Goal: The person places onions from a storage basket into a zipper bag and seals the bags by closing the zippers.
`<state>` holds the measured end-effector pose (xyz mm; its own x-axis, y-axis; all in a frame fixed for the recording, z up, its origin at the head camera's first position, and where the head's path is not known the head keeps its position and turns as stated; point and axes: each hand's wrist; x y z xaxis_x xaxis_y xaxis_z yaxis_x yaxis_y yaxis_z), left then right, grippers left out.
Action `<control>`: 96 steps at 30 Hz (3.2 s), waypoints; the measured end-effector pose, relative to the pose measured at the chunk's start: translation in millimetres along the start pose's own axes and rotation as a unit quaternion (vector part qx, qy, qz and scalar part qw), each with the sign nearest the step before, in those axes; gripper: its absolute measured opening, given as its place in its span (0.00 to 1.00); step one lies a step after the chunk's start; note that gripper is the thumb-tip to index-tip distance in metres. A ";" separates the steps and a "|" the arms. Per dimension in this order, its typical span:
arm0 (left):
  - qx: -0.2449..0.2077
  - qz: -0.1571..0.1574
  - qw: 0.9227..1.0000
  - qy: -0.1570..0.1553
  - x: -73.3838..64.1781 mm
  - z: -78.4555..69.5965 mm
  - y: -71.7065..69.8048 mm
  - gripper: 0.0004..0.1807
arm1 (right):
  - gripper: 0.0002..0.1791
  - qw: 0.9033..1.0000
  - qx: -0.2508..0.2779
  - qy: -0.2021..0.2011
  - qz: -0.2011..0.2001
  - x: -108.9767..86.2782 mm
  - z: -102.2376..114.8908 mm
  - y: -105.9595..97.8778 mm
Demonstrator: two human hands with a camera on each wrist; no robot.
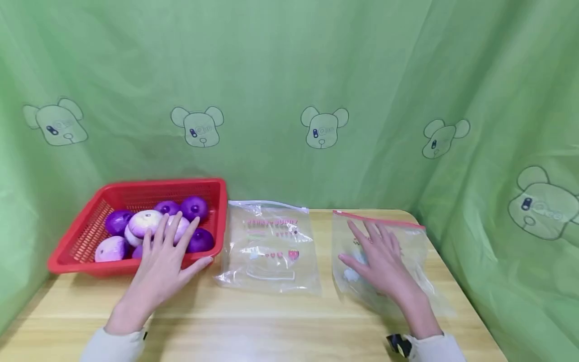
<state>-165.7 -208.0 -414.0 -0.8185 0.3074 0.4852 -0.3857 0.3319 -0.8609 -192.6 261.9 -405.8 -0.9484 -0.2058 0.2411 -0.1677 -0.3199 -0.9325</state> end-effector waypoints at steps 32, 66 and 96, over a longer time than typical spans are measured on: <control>-0.033 0.016 0.999 0.033 -0.5 -22.7 20.0 0.45 | 0.51 0.971 0.023 0.132 0.199 -19.7 -26.1 19.8; 0.013 -0.045 0.993 0.108 2.3 -52.4 25.2 0.32 | 0.23 0.998 -0.045 0.028 0.032 -12.6 3.1 38.8; -0.443 0.037 0.880 -0.166 67.5 -99.5 12.4 0.29 | 0.26 0.965 0.006 -0.247 -0.088 -15.3 119.4 -3.1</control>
<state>-183.4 -94.4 -376.7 -0.9635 0.1287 0.2348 0.0370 0.9325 -0.3593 -145.4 155.6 -374.4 -0.6612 -0.5626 0.4963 -0.3081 -0.3996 -0.8634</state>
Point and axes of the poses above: each hand's wrist, its own x-axis towards the middle knuckle, its own y-axis out of the palm, z = x × y, and after that the axes turned 4 degrees about y, right-handed
